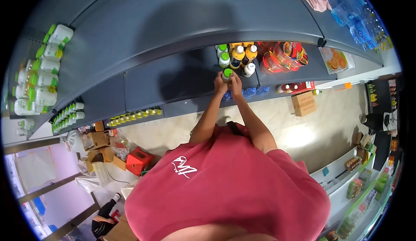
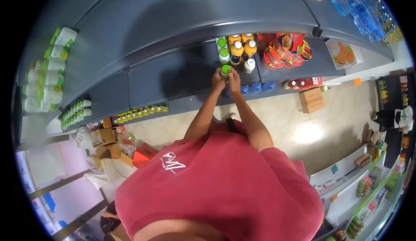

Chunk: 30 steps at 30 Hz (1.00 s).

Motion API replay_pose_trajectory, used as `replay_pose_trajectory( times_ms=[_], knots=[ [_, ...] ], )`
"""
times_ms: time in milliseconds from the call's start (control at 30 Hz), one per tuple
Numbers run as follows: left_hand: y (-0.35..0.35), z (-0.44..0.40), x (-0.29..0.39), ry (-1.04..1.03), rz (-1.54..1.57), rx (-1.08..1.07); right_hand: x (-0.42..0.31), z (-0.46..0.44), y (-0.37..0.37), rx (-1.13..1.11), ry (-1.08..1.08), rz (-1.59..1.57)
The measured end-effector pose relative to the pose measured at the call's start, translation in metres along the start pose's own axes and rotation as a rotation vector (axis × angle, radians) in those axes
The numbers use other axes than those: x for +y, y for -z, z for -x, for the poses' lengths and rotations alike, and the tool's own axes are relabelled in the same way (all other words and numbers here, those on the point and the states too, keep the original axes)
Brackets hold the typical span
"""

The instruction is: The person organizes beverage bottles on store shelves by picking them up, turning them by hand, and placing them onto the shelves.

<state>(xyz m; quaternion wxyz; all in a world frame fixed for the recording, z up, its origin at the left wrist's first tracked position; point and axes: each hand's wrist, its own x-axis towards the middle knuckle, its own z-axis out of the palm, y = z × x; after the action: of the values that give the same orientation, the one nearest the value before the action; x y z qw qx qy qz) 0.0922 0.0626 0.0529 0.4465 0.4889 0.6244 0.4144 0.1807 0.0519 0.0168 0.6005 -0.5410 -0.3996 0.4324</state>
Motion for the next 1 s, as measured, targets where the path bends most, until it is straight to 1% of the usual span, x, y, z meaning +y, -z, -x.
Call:
replay_pose_trajectory(
  times_ms=[67, 133, 367, 467, 567, 633, 733, 767, 833, 867, 967, 1000],
  knots=[
    [-0.002, -0.006, -0.013, -0.049, -0.012, 0.042, 0.000, -0.001, 0.000, -0.046, -0.070, -0.048],
    [-0.004, -0.011, -0.015, -0.023, -0.027, 0.065, -0.005, -0.005, -0.006, -0.089, -0.136, -0.104],
    [-0.008, -0.014, -0.009, -0.073, -0.100, 0.028, -0.014, -0.007, -0.002, -0.052, -0.065, 0.141],
    [-0.015, -0.025, -0.028, -0.166, -0.137, 0.045, -0.008, -0.016, -0.002, -0.054, -0.047, 0.178],
    [-0.016, -0.028, -0.031, -0.101, -0.183, 0.028, -0.006, -0.017, -0.003, -0.066, -0.025, 0.234],
    [-0.016, -0.032, -0.033, -0.030, -0.122, 0.010, -0.002, -0.019, -0.007, -0.053, -0.015, 0.233],
    [-0.013, -0.034, -0.015, 0.039, -0.092, -0.003, 0.001, -0.026, -0.010, -0.007, 0.160, 0.427],
    [-0.010, -0.031, -0.007, 0.062, -0.093, -0.005, -0.001, -0.026, -0.010, -0.007, 0.099, 0.446],
    [-0.014, -0.039, -0.015, 0.096, -0.124, -0.017, -0.019, -0.022, -0.011, -0.004, -0.028, 0.481],
    [-0.017, -0.041, -0.021, 0.115, -0.138, -0.023, -0.024, -0.021, -0.012, 0.002, -0.030, 0.474],
    [-0.014, -0.038, -0.016, 0.020, -0.310, -0.021, -0.024, -0.021, -0.013, 0.008, -0.029, 0.458],
    [-0.015, -0.039, -0.021, 0.002, -0.303, -0.014, -0.024, -0.021, -0.014, 0.007, -0.028, 0.453]
  ],
)
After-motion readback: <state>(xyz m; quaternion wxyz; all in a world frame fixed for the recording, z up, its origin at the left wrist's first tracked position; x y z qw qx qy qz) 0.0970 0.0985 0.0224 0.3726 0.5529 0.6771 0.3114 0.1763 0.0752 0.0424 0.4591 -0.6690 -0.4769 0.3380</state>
